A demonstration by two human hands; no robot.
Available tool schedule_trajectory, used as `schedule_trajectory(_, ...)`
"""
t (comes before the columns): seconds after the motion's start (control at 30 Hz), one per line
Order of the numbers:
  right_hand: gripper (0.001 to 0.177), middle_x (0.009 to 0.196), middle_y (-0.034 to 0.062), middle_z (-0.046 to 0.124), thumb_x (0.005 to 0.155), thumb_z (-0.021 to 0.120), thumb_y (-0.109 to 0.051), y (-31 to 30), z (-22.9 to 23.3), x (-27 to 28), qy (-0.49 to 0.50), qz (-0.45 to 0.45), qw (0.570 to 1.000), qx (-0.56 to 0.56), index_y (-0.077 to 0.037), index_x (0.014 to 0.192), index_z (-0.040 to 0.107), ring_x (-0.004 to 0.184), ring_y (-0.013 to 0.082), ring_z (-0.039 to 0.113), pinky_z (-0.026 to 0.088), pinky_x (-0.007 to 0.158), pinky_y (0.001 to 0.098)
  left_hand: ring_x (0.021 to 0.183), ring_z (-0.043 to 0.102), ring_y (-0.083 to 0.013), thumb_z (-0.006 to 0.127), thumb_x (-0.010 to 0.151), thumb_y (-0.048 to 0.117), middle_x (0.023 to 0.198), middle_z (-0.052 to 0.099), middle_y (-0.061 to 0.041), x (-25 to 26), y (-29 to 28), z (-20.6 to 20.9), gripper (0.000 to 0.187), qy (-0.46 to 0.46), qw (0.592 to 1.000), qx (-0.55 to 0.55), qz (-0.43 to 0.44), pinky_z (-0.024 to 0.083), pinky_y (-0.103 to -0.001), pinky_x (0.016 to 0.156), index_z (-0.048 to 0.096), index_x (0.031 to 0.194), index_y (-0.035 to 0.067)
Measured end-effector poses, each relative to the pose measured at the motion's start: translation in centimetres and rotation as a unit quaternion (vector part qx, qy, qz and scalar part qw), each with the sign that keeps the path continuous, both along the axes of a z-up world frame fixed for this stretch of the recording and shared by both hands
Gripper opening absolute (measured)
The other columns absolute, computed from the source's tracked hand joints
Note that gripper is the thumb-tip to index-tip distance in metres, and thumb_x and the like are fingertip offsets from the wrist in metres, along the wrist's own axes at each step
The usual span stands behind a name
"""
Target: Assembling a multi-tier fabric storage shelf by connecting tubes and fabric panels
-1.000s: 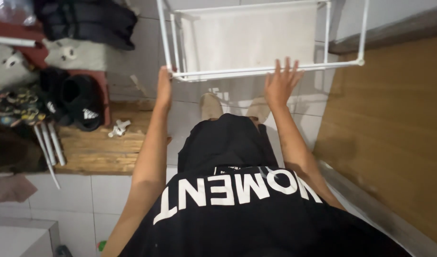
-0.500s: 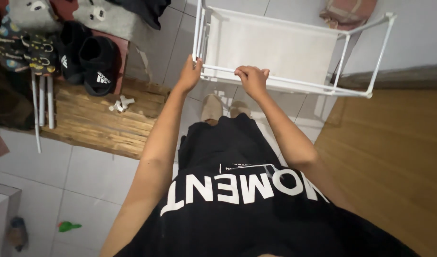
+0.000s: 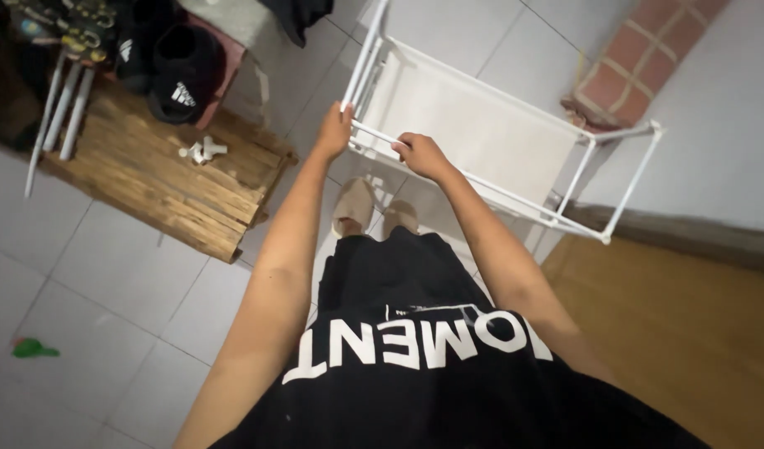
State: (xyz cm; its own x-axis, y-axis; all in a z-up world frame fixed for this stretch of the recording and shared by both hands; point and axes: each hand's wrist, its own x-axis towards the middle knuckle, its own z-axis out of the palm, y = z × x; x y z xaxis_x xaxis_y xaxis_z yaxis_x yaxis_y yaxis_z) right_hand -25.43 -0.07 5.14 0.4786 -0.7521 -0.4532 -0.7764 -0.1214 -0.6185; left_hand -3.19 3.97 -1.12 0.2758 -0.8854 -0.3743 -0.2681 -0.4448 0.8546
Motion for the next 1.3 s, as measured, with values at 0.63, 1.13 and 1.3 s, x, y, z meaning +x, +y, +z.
schedule_trajectory(0.63, 0.036, 0.104, 0.0188, 0.077, 0.104, 0.050, -0.033, 1.4, 2.9, 8.8, 0.019, 0.088, 0.992, -0.087, -0.018, 0.132, 0.068, 0.105, 0.0459, 0.070, 0.054, 0.093, 0.0577, 0.111, 0.065, -0.0489, 0.042, 0.108, 0.046, 0.109, 0.070, -0.029, -1.2, 2.0, 2.9, 0.048, -0.034, 0.997, -0.015, 0.067, 0.052, -0.058, 0.094, 0.065, 0.109, 0.004)
schedule_trajectory(1.13, 0.047, 0.079, 0.0203, 0.074, 0.100, 0.050, -0.052, 1.9, -0.7, 8.1, 0.081, 0.072, 0.987, -0.117, -0.016, 0.093, 0.080, 0.087, 0.0470, 0.074, 0.058, 0.078, 0.0536, 0.104, 0.070, -0.0436, 0.043, 0.105, 0.045, 0.101, 0.074, -0.021, -1.8, 3.1, 5.1, 0.043, -0.050, 0.992, -0.015, 0.113, 0.055, -0.053, 0.091, 0.070, 0.099, 0.011)
schedule_trajectory(1.3, 0.035, 0.080, 0.0232, 0.073, 0.098, 0.061, -0.039, 2.0, 0.5, 7.2, 0.045, 0.101, 0.989, -0.099, -0.008, 0.099, 0.078, 0.089, 0.0492, 0.073, 0.056, 0.078, 0.0565, 0.108, 0.065, -0.0514, 0.044, 0.107, 0.033, 0.103, 0.069, -0.031, -1.4, 3.5, -0.7, 0.041, -0.004, 0.971, -0.118, 0.207, 0.050, -0.057, 0.097, 0.068, 0.105, -0.001)
